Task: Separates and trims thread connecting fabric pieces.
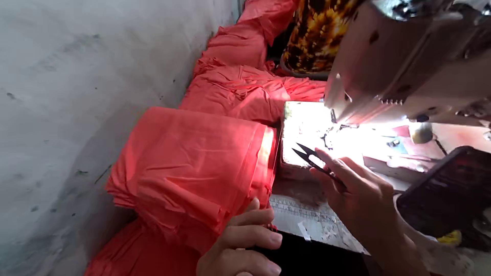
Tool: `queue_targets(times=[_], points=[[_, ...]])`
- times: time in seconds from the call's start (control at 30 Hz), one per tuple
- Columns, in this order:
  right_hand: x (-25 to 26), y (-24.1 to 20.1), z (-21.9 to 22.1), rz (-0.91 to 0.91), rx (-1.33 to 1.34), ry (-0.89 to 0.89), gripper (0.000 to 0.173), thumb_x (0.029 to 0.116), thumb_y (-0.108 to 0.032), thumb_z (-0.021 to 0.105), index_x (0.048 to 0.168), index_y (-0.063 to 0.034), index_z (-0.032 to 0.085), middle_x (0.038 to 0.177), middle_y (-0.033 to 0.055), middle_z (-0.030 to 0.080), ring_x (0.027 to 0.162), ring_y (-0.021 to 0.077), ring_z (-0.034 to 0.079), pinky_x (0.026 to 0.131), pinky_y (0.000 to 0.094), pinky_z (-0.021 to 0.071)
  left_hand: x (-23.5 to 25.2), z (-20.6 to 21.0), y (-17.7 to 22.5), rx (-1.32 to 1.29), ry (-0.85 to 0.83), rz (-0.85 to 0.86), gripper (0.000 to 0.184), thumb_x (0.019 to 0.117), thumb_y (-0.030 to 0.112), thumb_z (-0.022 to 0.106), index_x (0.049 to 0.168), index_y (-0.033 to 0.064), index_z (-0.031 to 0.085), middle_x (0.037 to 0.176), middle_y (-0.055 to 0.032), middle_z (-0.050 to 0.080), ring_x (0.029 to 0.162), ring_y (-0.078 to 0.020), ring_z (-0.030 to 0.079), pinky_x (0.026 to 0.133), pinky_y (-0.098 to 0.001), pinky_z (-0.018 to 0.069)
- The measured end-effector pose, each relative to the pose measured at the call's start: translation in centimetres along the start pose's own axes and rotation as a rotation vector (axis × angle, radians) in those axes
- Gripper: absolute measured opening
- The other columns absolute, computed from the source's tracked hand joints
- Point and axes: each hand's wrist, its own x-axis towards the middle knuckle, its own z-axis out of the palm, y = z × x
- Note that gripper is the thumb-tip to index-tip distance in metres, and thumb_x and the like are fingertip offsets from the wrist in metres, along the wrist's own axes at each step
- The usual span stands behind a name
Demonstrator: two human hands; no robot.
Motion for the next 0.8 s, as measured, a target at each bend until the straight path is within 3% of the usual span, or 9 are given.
queue_targets(times=[0.13, 0.27, 0.4, 0.5, 0.6, 0.67, 0.73, 0.77, 0.8], points=[[1.9, -0.3, 1.6, 0.032, -0.157, -0.028, 0.033, 0.0951, -0.026, 0.061, 0.118, -0.0103, 0.079, 0.059, 0.0089, 0.063, 0.045, 0.0252, 0.055, 0.042, 0.0410, 0.0398, 0.3, 0.1, -0.2, -0.049, 0.015, 0.007, 0.034, 0.1109, 0.029, 0.041, 0.098, 0.0143, 0.070, 0.114, 0.0032, 0.073, 0.127, -0.0161, 0.061, 0.120, -0.0399, 0.0390], [3.2, -0.5, 3.3, 0.151, -0.083, -0.153, 0.035, 0.0987, -0.020, 0.061, 0.129, -0.0069, 0.072, 0.080, 0.0163, 0.073, 0.067, 0.0332, 0.068, 0.061, 0.0495, 0.0537, 0.2, 0.2, -0.3, -0.087, 0.012, 0.009, 0.034, 0.1109, 0.027, 0.041, 0.096, 0.0118, 0.068, 0.114, 0.0012, 0.073, 0.127, -0.0164, 0.062, 0.120, -0.0406, 0.0387], [5.4, -1.0, 4.5, 0.326, 0.021, -0.299, 0.037, 0.1032, -0.013, 0.057, 0.138, -0.0021, 0.063, 0.096, 0.0229, 0.073, 0.087, 0.0407, 0.070, 0.078, 0.0565, 0.0544, -0.2, 0.4, -0.7, -0.130, -0.005, 0.004, 0.034, 0.1108, 0.026, 0.042, 0.096, 0.0104, 0.068, 0.113, -0.0003, 0.073, 0.127, -0.0178, 0.062, 0.120, -0.0411, 0.0390], [6.1, -0.8, 4.7, 0.354, 0.042, -0.368, 0.033, 0.1057, -0.013, 0.052, 0.134, -0.0049, 0.066, 0.094, 0.0204, 0.072, 0.088, 0.0391, 0.069, 0.078, 0.0573, 0.0530, -0.2, 0.8, -0.7, -0.164, -0.032, -0.011, 0.034, 0.1110, 0.026, 0.041, 0.098, 0.0088, 0.067, 0.105, -0.0013, 0.073, 0.117, -0.0161, 0.067, 0.117, -0.0410, 0.0435], [2.4, 0.2, 3.6, 0.128, 0.031, -0.131, 0.034, 0.1017, -0.017, 0.057, 0.132, -0.0098, 0.070, 0.079, 0.0138, 0.072, 0.063, 0.0283, 0.065, 0.058, 0.0476, 0.0515, -2.5, -1.6, 0.5, -0.019, -0.117, -0.206, 0.035, 0.1108, 0.029, 0.043, 0.090, 0.0085, 0.063, 0.081, 0.0008, 0.066, 0.080, -0.0043, 0.066, 0.082, -0.0240, 0.0555], [-2.3, 1.0, 1.9, 0.007, 0.113, 0.098, 0.033, 0.1021, -0.024, 0.062, 0.126, -0.0037, 0.071, 0.070, 0.0095, 0.065, 0.055, 0.0108, 0.054, 0.053, 0.0264, 0.0454, -6.3, -5.9, 1.9, 0.384, -0.231, -0.455, 0.036, 0.1090, 0.026, 0.046, 0.084, 0.0069, 0.065, 0.073, 0.0021, 0.065, 0.068, 0.0012, 0.062, 0.064, -0.0154, 0.0525], [-7.2, 0.8, 0.1, 0.070, 0.258, 0.084, 0.039, 0.1059, -0.027, 0.056, 0.125, 0.0056, 0.063, 0.085, 0.0121, 0.066, 0.070, 0.0019, 0.057, 0.068, 0.0157, 0.0480, -11.0, -9.9, 4.0, 1.020, -0.540, -0.747, 0.028, 0.1013, 0.026, 0.056, 0.093, 0.0093, 0.077, 0.090, -0.0083, 0.073, 0.089, -0.0216, 0.070, 0.077, -0.0391, 0.0582], [-9.1, 0.4, 0.0, 0.144, 0.369, 0.018, 0.040, 0.1081, -0.029, 0.051, 0.126, 0.0059, 0.058, 0.090, 0.0080, 0.066, 0.076, -0.0028, 0.059, 0.072, 0.0126, 0.0499, -12.3, -11.0, 5.1, 1.156, -0.749, -1.003, 0.029, 0.0997, 0.028, 0.062, 0.110, 0.0063, 0.077, 0.117, -0.0213, 0.071, 0.118, -0.0430, 0.062, 0.097, -0.0631, 0.0485], [-10.8, -0.2, 0.1, 0.238, 0.518, -0.070, 0.038, 0.1083, -0.030, 0.051, 0.128, 0.0032, 0.056, 0.096, 0.0022, 0.067, 0.083, -0.0041, 0.063, 0.076, 0.0134, 0.0531, -12.9, -11.6, 5.8, 1.182, -0.905, -1.258, 0.038, 0.0987, 0.031, 0.067, 0.125, 0.0036, 0.072, 0.139, -0.0292, 0.059, 0.139, -0.0553, 0.043, 0.109, -0.0782, 0.0267]])
